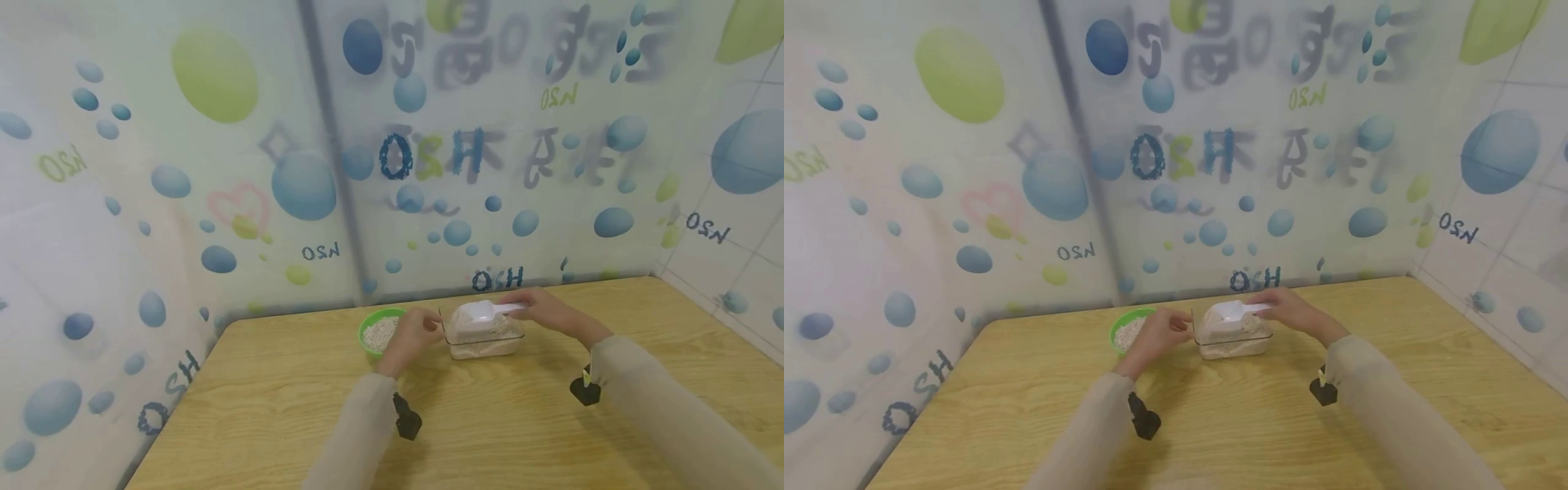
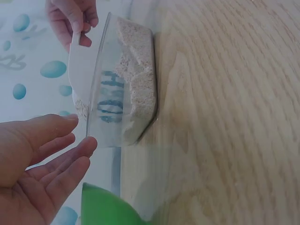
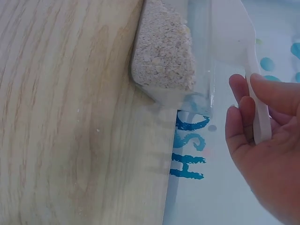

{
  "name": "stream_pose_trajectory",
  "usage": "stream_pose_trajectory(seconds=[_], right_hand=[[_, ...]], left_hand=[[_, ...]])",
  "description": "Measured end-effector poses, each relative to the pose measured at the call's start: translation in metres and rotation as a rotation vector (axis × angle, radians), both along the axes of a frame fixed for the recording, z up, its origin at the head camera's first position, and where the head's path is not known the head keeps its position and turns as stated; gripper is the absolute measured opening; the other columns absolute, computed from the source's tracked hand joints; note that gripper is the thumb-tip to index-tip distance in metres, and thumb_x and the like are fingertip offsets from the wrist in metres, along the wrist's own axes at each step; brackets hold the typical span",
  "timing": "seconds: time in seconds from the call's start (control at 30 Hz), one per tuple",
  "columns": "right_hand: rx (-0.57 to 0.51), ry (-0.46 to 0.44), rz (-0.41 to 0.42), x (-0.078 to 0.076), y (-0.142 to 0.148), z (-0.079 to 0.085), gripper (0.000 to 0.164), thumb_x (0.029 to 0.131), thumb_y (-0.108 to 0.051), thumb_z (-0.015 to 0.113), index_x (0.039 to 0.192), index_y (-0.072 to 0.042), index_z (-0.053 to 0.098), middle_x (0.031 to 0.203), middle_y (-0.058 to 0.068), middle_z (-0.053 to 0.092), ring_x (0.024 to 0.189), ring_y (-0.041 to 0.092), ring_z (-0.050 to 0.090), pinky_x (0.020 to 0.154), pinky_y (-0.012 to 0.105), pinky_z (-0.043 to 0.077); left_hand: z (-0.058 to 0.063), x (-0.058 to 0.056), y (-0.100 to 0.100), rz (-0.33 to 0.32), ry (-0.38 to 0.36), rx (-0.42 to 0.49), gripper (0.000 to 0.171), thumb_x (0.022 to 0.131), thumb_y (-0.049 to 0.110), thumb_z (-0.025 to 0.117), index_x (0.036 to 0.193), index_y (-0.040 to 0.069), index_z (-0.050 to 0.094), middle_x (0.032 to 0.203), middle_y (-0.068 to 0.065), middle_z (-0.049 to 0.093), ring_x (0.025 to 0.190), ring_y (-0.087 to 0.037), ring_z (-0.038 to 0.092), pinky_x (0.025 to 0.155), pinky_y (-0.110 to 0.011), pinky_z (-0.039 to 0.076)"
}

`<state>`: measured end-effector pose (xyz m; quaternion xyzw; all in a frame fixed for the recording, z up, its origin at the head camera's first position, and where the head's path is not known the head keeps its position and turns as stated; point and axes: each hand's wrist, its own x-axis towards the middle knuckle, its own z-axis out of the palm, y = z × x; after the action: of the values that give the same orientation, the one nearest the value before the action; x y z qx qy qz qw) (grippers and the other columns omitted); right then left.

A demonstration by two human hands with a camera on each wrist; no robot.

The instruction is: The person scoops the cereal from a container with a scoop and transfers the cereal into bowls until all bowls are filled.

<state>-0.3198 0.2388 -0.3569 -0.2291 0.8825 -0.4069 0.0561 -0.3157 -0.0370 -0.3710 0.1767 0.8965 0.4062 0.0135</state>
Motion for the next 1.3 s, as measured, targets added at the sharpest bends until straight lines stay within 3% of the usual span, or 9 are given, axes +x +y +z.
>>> stream_pose_trajectory(seconds=[0.33, 0.53, 0.77, 0.9, 1.1, 1.3], right_hand=[[-0.052, 0.027, 0.02, -0.002, -0.007, 0.015, 0.034, 0.095, -0.013, 0.052, 0.123, 0.005, 0.055, 0.128, 0.026, 0.05, 0.121, 0.043, 0.042, 0.093, 0.054, 0.04], [-0.074, 0.032, 0.061, -0.003, -0.026, 0.025, 0.037, 0.095, -0.017, 0.053, 0.126, 0.003, 0.054, 0.129, 0.022, 0.05, 0.12, 0.04, 0.043, 0.095, 0.054, 0.039], [-0.121, 0.039, 0.079, -0.011, -0.06, 0.03, 0.032, 0.093, -0.014, 0.055, 0.121, 0.001, 0.059, 0.126, 0.02, 0.054, 0.118, 0.036, 0.045, 0.094, 0.051, 0.039], [-0.136, 0.035, 0.094, -0.015, -0.078, 0.027, 0.03, 0.092, -0.011, 0.056, 0.12, 0.001, 0.06, 0.122, 0.018, 0.057, 0.114, 0.034, 0.049, 0.092, 0.048, 0.042], [-0.185, 0.059, 0.108, -0.022, -0.104, 0.021, 0.028, 0.088, 0.001, 0.057, 0.115, 0.008, 0.061, 0.117, 0.023, 0.059, 0.111, 0.037, 0.051, 0.089, 0.044, 0.047], [-0.114, 0.162, 0.08, -0.029, -0.127, 0.02, 0.025, 0.084, 0.004, 0.06, 0.108, 0.01, 0.063, 0.11, 0.023, 0.062, 0.105, 0.037, 0.055, 0.089, 0.045, 0.046]], left_hand=[[0.023, 0.006, -0.027, 0.013, 0.023, 0.019, 0.027, 0.087, 0.009, 0.065, 0.111, -0.002, 0.064, 0.103, -0.018, 0.062, 0.094, -0.028, 0.061, 0.075, -0.035, 0.052], [0.03, 0.002, -0.056, 0.041, 0.052, 0.008, 0.025, 0.086, 0.005, 0.065, 0.109, -0.004, 0.064, 0.104, -0.018, 0.063, 0.094, -0.029, 0.061, 0.076, -0.036, 0.052], [0.037, 0.003, -0.094, 0.128, 0.061, -0.049, 0.027, 0.086, 0.005, 0.064, 0.111, -0.005, 0.062, 0.104, -0.018, 0.063, 0.094, -0.031, 0.061, 0.075, -0.039, 0.052], [0.036, 0.004, -0.11, 0.165, 0.076, -0.071, 0.026, 0.085, 0.003, 0.064, 0.108, -0.008, 0.062, 0.105, -0.02, 0.062, 0.093, -0.032, 0.061, 0.074, -0.039, 0.053], [0.026, 0.005, -0.119, 0.18, 0.008, -0.085, 0.026, 0.085, 0.004, 0.064, 0.108, -0.008, 0.063, 0.102, -0.02, 0.063, 0.094, -0.032, 0.06, 0.074, -0.04, 0.052], [0.014, 0.005, -0.118, 0.166, -0.006, -0.075, 0.022, 0.086, 0.001, 0.062, 0.106, -0.008, 0.063, 0.102, -0.02, 0.063, 0.092, -0.032, 0.061, 0.076, -0.041, 0.052]])
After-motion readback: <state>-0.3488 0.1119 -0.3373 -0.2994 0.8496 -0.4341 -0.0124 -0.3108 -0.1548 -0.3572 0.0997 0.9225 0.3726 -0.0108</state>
